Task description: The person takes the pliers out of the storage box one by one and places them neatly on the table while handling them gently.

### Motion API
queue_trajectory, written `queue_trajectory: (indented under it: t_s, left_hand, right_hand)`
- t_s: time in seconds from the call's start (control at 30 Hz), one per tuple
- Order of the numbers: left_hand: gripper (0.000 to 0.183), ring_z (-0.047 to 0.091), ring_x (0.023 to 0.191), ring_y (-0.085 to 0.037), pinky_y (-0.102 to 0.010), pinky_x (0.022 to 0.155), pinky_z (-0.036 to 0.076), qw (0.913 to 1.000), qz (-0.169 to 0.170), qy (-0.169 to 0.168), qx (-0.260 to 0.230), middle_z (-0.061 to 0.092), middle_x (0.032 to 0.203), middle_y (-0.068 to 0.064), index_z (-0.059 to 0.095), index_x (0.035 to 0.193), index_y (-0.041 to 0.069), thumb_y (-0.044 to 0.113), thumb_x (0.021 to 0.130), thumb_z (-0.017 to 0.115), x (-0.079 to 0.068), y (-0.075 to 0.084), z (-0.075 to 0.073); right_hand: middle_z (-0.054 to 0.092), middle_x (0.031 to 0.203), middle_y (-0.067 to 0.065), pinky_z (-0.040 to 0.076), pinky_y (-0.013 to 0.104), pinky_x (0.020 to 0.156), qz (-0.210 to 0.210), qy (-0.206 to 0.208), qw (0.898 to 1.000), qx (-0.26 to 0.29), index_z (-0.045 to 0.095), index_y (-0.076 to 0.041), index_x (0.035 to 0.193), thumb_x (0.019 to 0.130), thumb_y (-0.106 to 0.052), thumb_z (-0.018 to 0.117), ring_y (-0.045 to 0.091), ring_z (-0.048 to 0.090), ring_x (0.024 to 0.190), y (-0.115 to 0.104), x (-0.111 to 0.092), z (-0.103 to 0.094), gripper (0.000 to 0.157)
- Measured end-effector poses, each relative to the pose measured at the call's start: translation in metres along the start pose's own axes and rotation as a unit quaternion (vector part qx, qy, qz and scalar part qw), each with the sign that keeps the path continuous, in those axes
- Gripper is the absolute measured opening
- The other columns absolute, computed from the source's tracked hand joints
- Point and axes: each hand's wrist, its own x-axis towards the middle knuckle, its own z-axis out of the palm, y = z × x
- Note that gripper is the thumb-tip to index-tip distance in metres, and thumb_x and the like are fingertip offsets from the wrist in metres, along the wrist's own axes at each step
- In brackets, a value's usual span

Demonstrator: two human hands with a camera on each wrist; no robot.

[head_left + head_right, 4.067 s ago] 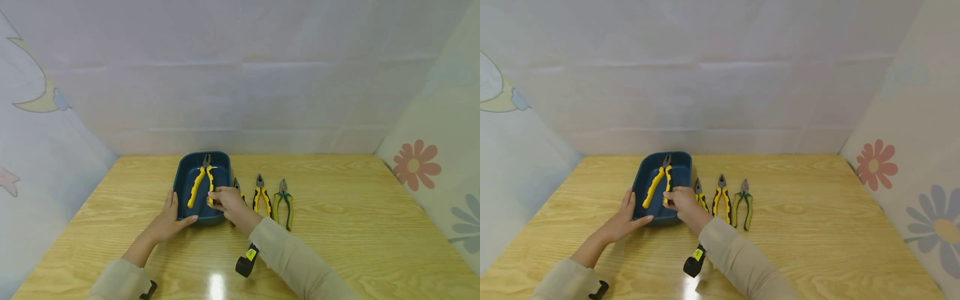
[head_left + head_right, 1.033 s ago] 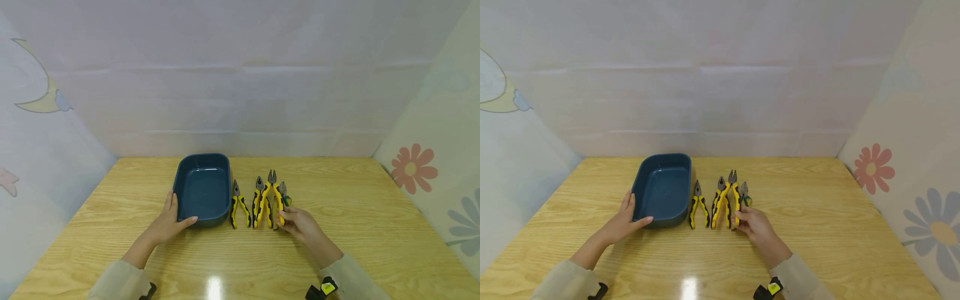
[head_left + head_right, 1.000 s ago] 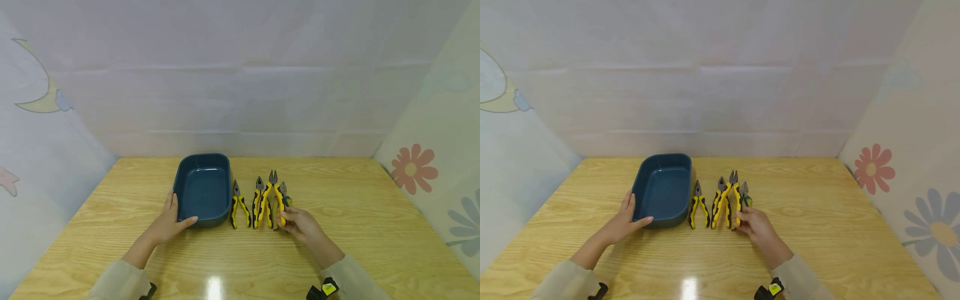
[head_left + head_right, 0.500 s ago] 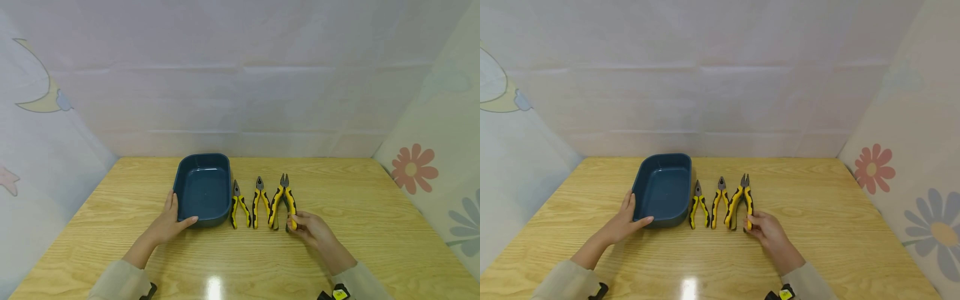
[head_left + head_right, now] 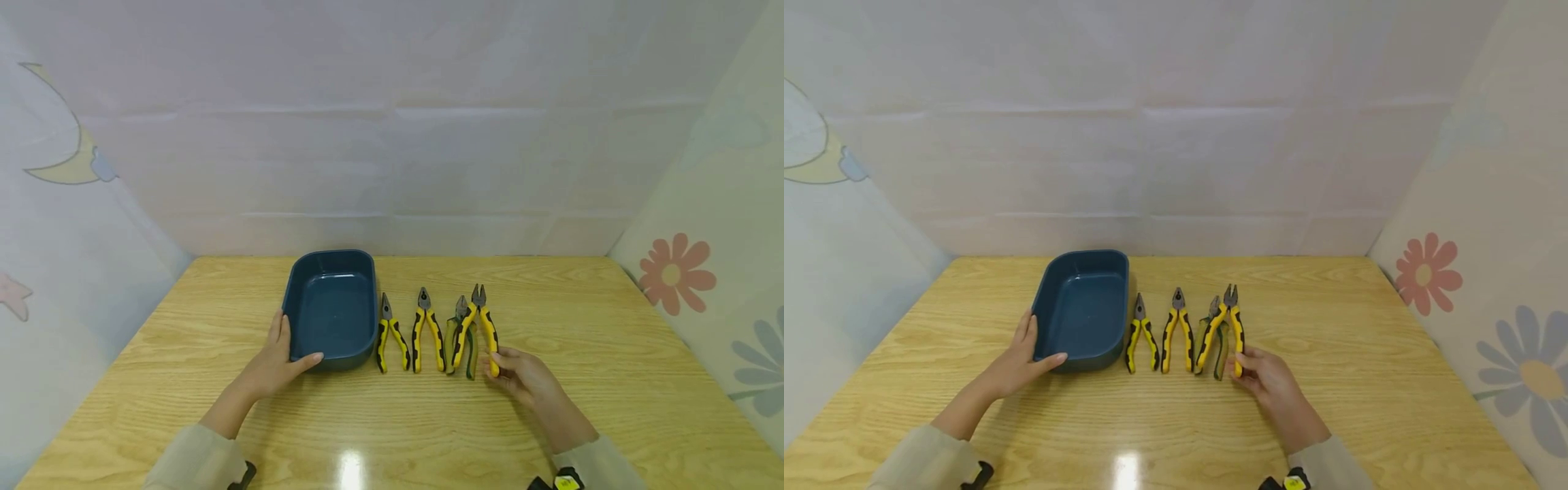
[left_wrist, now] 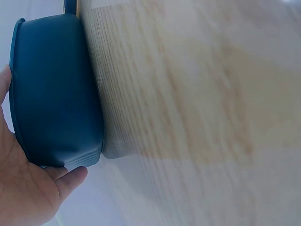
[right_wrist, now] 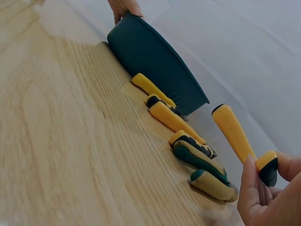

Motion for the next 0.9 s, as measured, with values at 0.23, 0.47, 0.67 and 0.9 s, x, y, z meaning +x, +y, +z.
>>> queue_trajectory:
  t_s: [0.23, 0.47, 0.67, 0.9]
  left_hand:
    - [0.104, 0.005, 0.123, -0.044, -0.054, 0.093, 0.021, 1.0, 0.002, 0.002, -0.002, -0.023, 0.138, -0.017, -0.01, 0.133, -0.007, 0.06, 0.077, 0.046, 0.0, 0.001, 0.0]
    - [0.104, 0.004, 0.124, -0.044, -0.055, 0.093, 0.021, 1.0, 0.003, 0.005, -0.001, -0.022, 0.138, -0.017, -0.009, 0.133, -0.008, 0.06, 0.077, 0.047, 0.0, 0.001, -0.001]
    - [0.104, 0.004, 0.124, -0.043, -0.055, 0.093, 0.021, 1.0, 0.001, 0.005, 0.004, -0.022, 0.138, -0.017, -0.009, 0.133, -0.008, 0.06, 0.077, 0.046, 0.0, 0.0, 0.0]
    - [0.104, 0.004, 0.124, -0.043, -0.055, 0.093, 0.021, 0.9999, 0.001, 0.006, 0.01, -0.022, 0.138, -0.016, -0.009, 0.134, -0.007, 0.061, 0.077, 0.045, 0.002, -0.003, 0.001]
  right_hand:
    - [0.045, 0.1, 0.017, 0.044, 0.022, 0.075, 0.006, 0.01, 1.0, 0.0, 0.0, 0.021, 0.127, 0.089, -0.003, 0.045, 0.014, 0.053, 0.083, 0.001, -0.003, -0.01, 0.064]
    - [0.046, 0.096, 0.015, 0.043, 0.023, 0.078, 0.013, 0.014, 1.0, 0.022, -0.004, 0.02, 0.128, 0.085, -0.005, 0.052, 0.015, 0.052, 0.084, 0.001, -0.006, -0.023, 0.075]
    - [0.047, 0.095, 0.013, 0.044, 0.023, 0.077, 0.016, 0.022, 1.0, 0.013, -0.001, 0.02, 0.128, 0.088, -0.002, 0.047, 0.014, 0.052, 0.084, 0.0, -0.008, -0.03, 0.067]
    - [0.048, 0.093, 0.012, 0.044, 0.023, 0.076, 0.015, 0.042, 0.999, -0.01, 0.001, 0.022, 0.127, 0.089, -0.001, 0.044, 0.014, 0.053, 0.082, 0.001, -0.009, -0.033, 0.062]
